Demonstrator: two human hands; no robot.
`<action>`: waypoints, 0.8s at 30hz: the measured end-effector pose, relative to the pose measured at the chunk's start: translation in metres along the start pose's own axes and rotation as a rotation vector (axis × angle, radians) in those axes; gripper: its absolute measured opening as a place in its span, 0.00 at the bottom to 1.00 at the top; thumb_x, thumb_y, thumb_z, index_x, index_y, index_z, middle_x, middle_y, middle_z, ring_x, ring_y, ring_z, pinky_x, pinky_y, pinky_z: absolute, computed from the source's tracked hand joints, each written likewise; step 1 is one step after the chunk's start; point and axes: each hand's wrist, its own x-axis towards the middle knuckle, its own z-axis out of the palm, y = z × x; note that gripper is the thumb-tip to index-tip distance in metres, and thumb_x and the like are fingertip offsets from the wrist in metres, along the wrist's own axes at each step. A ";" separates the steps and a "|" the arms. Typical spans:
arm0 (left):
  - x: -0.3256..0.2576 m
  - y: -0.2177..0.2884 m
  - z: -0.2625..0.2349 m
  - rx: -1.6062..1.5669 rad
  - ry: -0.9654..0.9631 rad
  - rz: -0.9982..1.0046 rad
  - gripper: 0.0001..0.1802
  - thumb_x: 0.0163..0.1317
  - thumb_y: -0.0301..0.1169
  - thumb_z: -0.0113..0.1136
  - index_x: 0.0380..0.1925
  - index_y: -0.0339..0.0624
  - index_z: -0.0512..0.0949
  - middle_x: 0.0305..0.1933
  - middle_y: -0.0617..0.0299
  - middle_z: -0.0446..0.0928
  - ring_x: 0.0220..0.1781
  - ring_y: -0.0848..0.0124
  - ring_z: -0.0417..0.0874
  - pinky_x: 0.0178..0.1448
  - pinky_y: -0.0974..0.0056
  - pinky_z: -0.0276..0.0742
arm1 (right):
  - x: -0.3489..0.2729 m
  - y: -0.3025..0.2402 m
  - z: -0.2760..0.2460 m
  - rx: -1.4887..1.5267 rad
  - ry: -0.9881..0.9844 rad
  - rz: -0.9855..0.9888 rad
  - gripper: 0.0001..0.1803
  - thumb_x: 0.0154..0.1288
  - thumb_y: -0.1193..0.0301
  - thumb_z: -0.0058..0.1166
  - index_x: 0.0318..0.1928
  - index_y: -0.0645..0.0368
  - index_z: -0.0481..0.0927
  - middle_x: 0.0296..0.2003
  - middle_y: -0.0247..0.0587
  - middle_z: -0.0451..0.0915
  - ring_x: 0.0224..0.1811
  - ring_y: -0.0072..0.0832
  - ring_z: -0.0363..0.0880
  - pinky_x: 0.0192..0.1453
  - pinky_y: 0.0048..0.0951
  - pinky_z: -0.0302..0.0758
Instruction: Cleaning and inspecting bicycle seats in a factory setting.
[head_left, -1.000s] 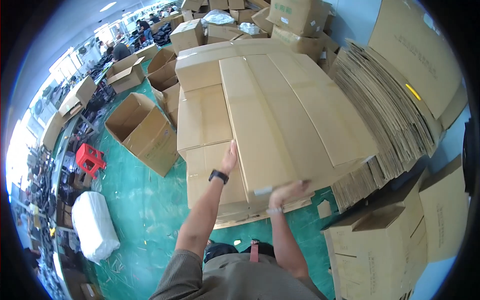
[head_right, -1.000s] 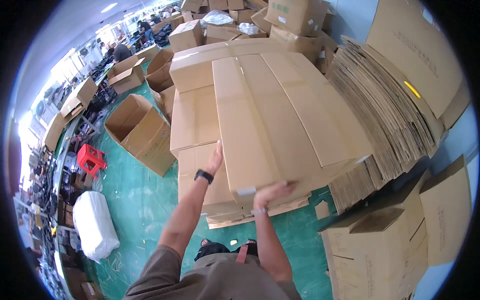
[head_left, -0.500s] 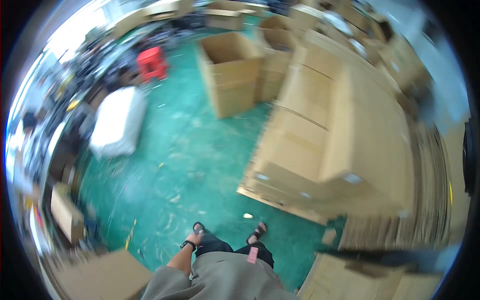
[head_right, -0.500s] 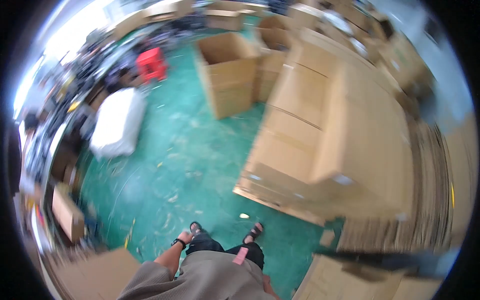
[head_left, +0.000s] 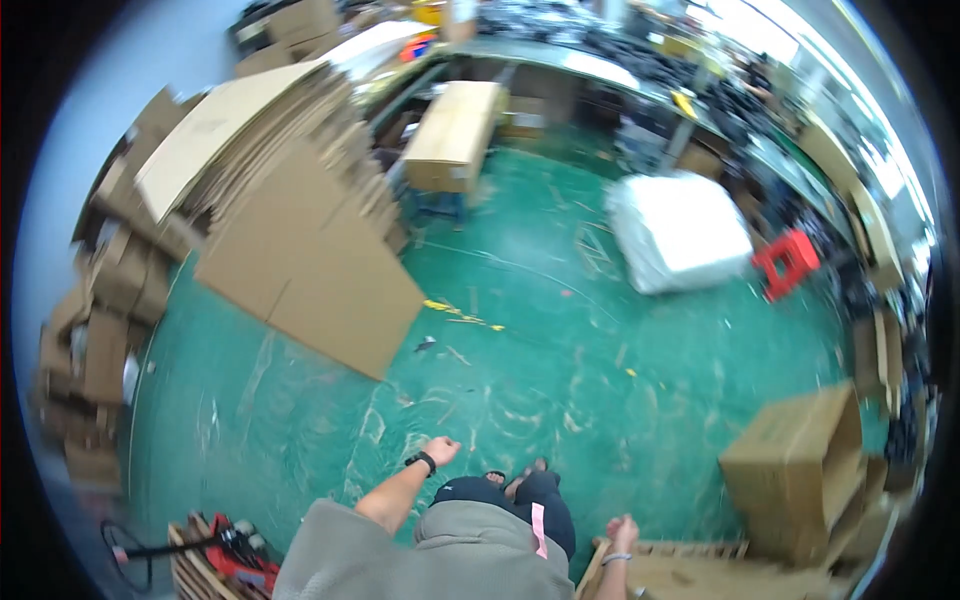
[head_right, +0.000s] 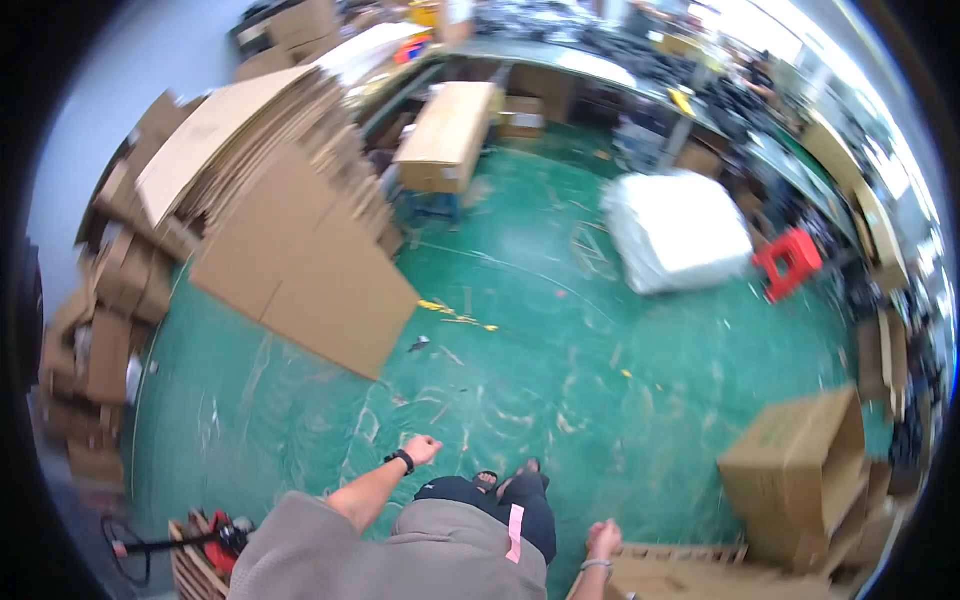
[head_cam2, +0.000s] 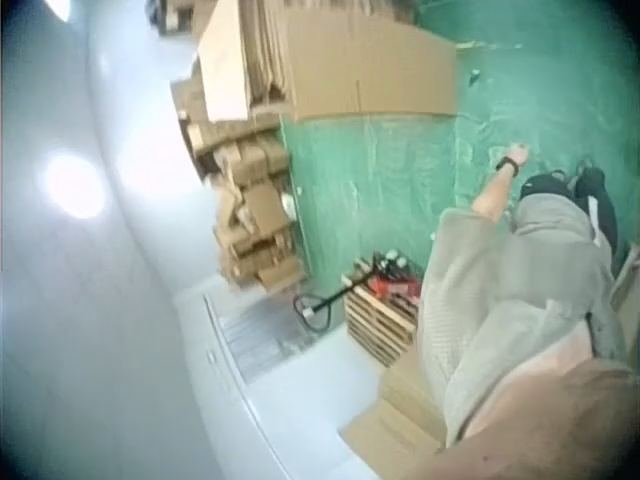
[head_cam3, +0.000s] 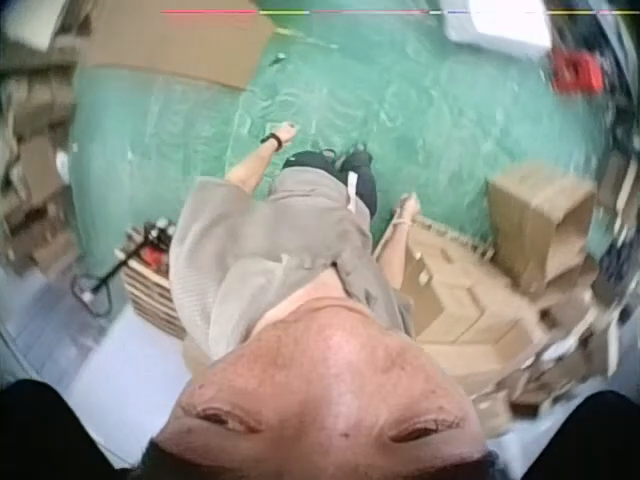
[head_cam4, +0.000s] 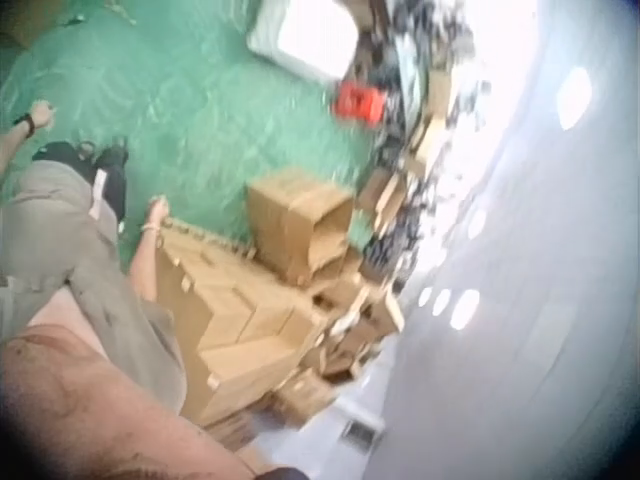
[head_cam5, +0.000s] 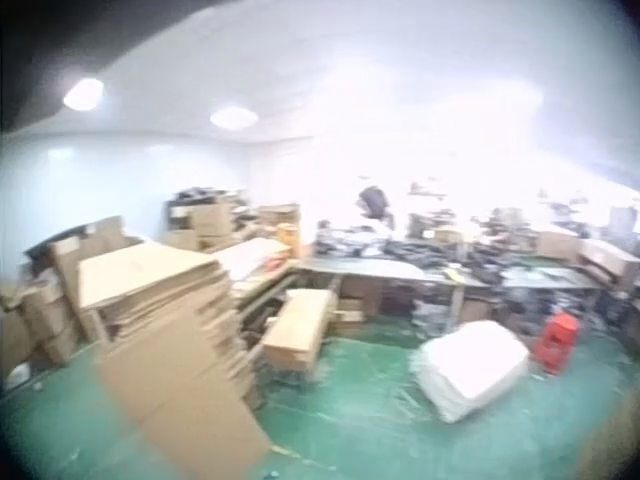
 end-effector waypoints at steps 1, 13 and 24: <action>0.003 0.003 -0.002 -0.043 0.029 -0.042 0.28 0.63 0.54 0.55 0.49 0.43 0.84 0.53 0.47 0.83 0.58 0.51 0.82 0.63 0.52 0.75 | 0.024 -0.044 0.029 0.066 -0.022 -0.062 0.15 0.75 0.61 0.48 0.34 0.57 0.77 0.22 0.36 0.80 0.19 0.23 0.77 0.20 0.25 0.72; 0.089 0.043 -0.410 0.015 1.029 -0.190 0.40 0.60 0.45 0.61 0.67 0.32 0.64 0.61 0.33 0.73 0.62 0.42 0.74 0.67 0.46 0.71 | 0.148 -0.307 0.484 -0.610 -0.630 -0.142 0.21 0.67 0.62 0.58 0.45 0.71 0.79 0.23 0.40 0.81 0.21 0.25 0.79 0.23 0.25 0.74; 0.132 0.088 -0.689 0.316 1.434 -0.618 0.44 0.61 0.45 0.62 0.72 0.36 0.58 0.77 0.42 0.56 0.79 0.46 0.54 0.76 0.46 0.58 | 0.125 -0.564 0.787 -0.801 -0.970 -0.742 0.18 0.70 0.65 0.54 0.45 0.71 0.82 0.27 0.40 0.84 0.27 0.25 0.81 0.34 0.26 0.77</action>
